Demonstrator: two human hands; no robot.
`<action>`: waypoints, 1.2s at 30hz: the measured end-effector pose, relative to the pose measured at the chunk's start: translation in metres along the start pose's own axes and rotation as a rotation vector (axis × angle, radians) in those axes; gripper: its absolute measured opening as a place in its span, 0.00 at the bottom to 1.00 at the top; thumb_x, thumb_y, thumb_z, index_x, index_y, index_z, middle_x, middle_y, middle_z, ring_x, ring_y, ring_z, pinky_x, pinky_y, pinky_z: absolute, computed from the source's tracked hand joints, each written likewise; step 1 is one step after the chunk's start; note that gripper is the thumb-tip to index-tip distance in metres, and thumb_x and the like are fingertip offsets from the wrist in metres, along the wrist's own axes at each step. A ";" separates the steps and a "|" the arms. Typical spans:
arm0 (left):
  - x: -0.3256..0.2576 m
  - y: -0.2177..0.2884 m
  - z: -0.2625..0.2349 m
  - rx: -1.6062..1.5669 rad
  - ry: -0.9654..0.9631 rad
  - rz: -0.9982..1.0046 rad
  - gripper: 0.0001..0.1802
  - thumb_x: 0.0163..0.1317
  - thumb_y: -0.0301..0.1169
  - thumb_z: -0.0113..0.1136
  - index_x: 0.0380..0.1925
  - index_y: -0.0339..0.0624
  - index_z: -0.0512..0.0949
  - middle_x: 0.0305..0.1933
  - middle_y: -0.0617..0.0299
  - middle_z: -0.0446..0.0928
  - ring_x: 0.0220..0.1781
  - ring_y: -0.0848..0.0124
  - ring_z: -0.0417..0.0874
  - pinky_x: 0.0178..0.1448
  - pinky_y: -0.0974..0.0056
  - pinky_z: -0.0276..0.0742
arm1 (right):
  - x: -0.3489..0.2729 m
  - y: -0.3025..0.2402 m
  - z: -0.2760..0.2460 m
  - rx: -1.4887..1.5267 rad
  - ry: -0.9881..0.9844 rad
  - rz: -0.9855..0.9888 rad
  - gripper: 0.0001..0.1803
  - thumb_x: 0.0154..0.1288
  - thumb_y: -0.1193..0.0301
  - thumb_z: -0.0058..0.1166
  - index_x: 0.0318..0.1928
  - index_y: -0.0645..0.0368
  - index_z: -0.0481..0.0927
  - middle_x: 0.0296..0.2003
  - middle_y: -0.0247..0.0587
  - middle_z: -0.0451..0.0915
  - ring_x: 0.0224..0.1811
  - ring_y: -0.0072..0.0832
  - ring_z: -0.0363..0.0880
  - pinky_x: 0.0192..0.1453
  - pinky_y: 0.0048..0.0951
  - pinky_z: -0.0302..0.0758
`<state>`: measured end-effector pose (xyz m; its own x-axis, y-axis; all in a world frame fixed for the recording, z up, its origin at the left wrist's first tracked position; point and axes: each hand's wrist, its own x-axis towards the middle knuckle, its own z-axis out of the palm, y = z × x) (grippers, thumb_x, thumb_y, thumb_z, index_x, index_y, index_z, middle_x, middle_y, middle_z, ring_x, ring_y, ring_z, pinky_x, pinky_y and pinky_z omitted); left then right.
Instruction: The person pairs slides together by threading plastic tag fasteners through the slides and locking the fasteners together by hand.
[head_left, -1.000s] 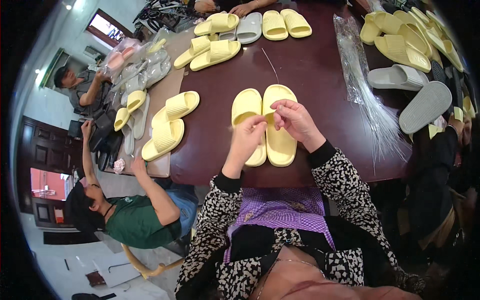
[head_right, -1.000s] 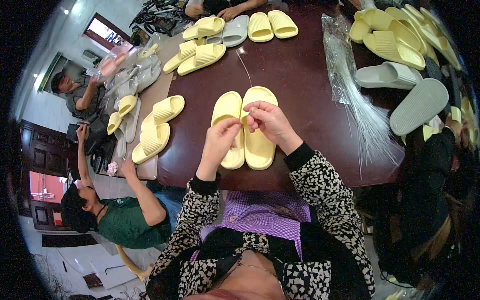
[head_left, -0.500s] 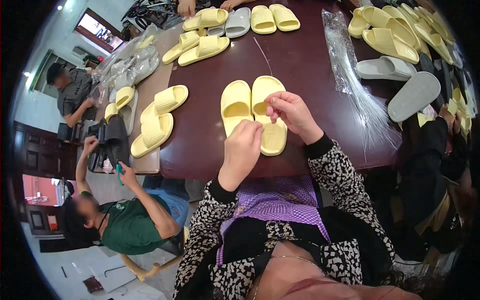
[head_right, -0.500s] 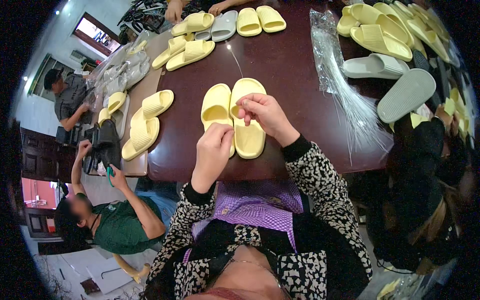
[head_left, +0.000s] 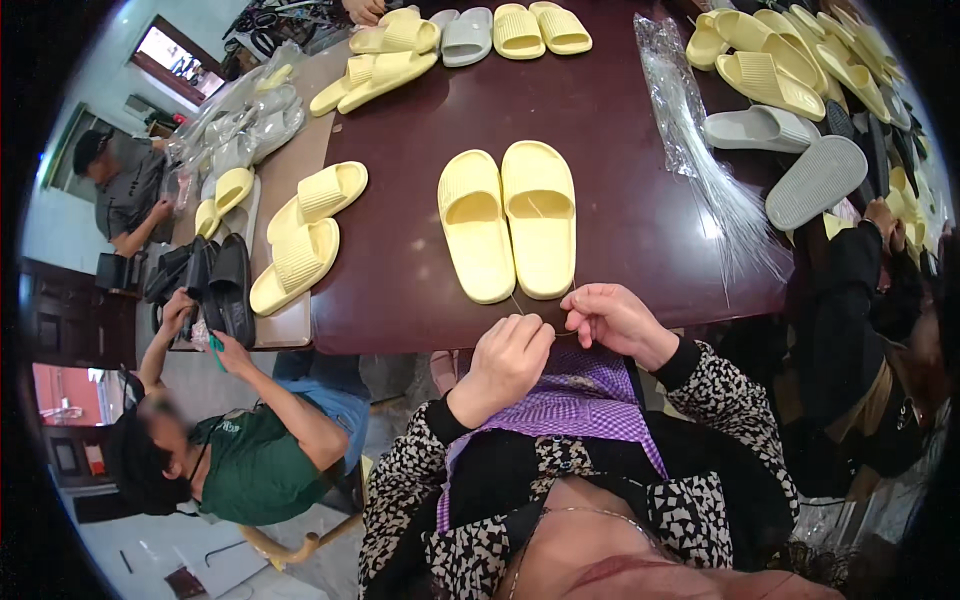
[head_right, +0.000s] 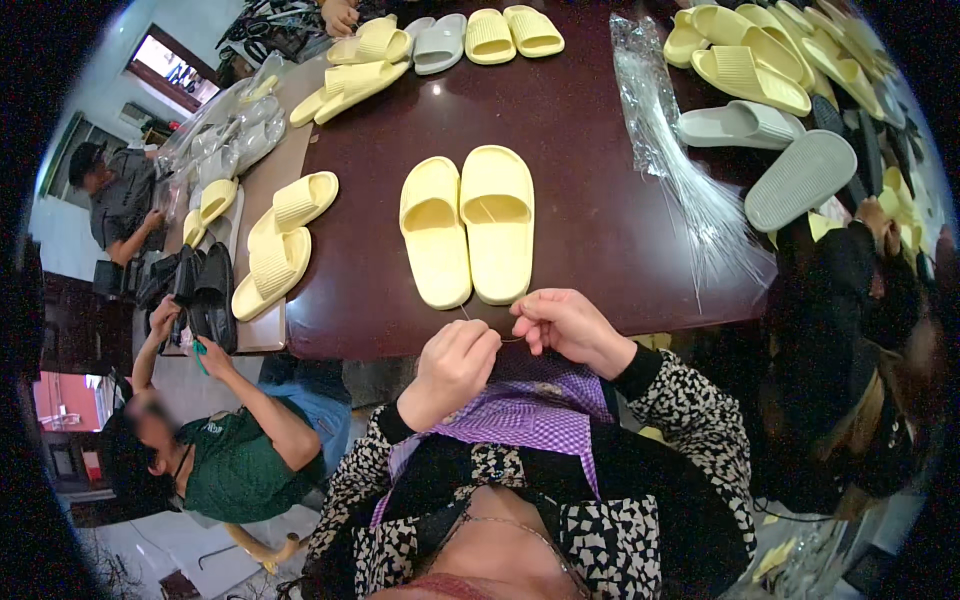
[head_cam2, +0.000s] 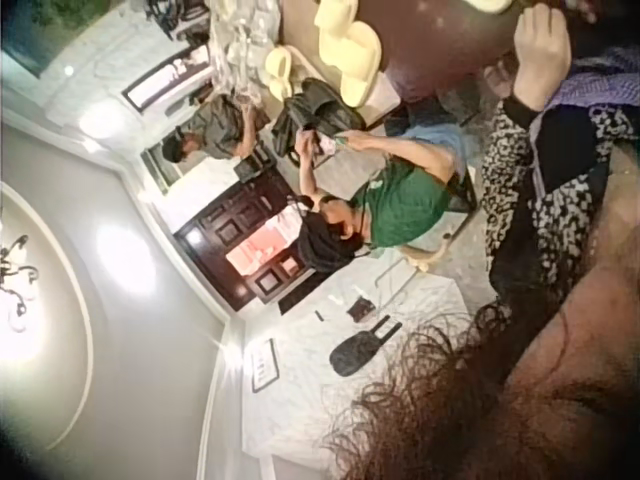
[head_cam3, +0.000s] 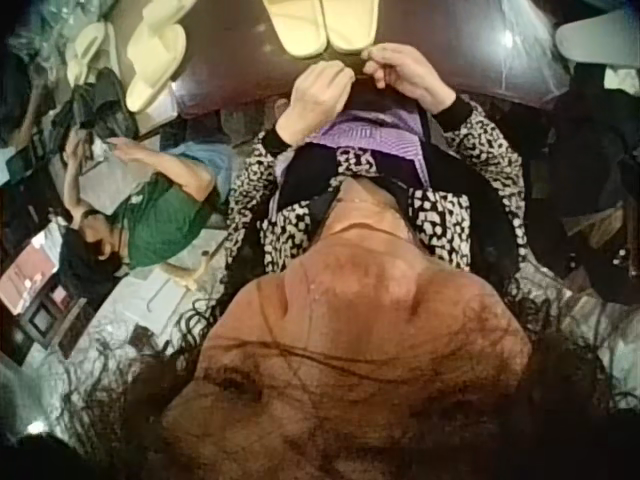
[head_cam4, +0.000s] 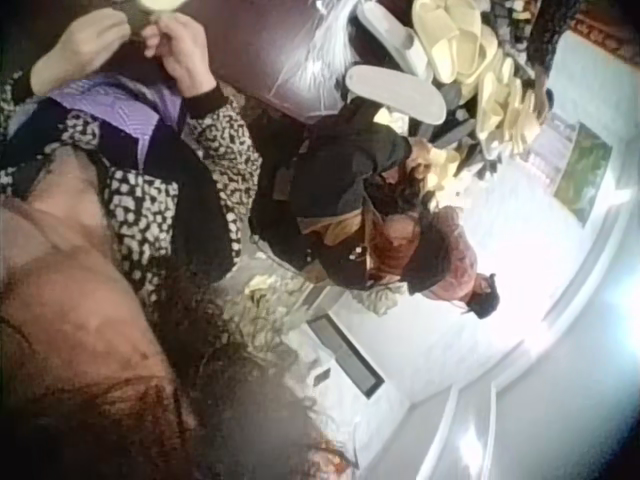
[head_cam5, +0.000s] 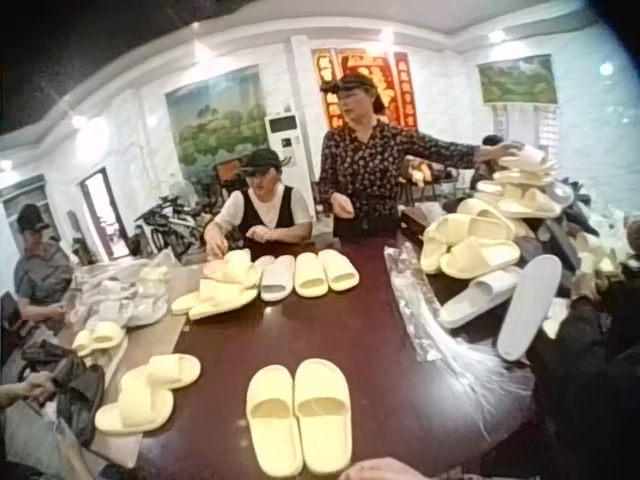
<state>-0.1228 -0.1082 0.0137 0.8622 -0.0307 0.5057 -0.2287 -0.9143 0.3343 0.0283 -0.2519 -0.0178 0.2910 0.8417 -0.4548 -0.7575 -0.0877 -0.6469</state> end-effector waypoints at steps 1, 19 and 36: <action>-0.002 -0.001 0.002 0.018 0.008 0.033 0.09 0.47 0.22 0.60 0.30 0.36 0.73 0.32 0.56 0.71 0.32 0.62 0.75 0.37 0.62 0.73 | -0.002 0.002 0.001 0.031 0.019 0.022 0.10 0.70 0.70 0.46 0.41 0.67 0.75 0.26 0.40 0.80 0.21 0.22 0.76 0.27 0.24 0.76; 0.027 -0.060 0.009 0.267 0.075 0.012 0.05 0.46 0.25 0.55 0.25 0.40 0.71 0.29 0.58 0.68 0.33 0.63 0.73 0.38 0.62 0.72 | 0.067 -0.051 0.014 -0.279 0.122 -0.042 0.12 0.69 0.73 0.45 0.45 0.71 0.73 0.30 0.42 0.79 0.24 0.22 0.76 0.28 0.26 0.78; 0.044 -0.117 0.041 0.307 0.123 -0.158 0.02 0.50 0.22 0.54 0.25 0.38 0.71 0.31 0.55 0.71 0.36 0.59 0.76 0.40 0.59 0.74 | 0.105 -0.065 0.013 -0.205 0.184 -0.117 0.14 0.69 0.74 0.45 0.48 0.74 0.70 0.32 0.44 0.79 0.28 0.25 0.78 0.33 0.27 0.80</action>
<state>-0.0395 -0.0194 -0.0361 0.8107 0.1526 0.5652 0.0654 -0.9830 0.1716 0.1005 -0.1502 -0.0154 0.4846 0.7435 -0.4608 -0.5840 -0.1172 -0.8032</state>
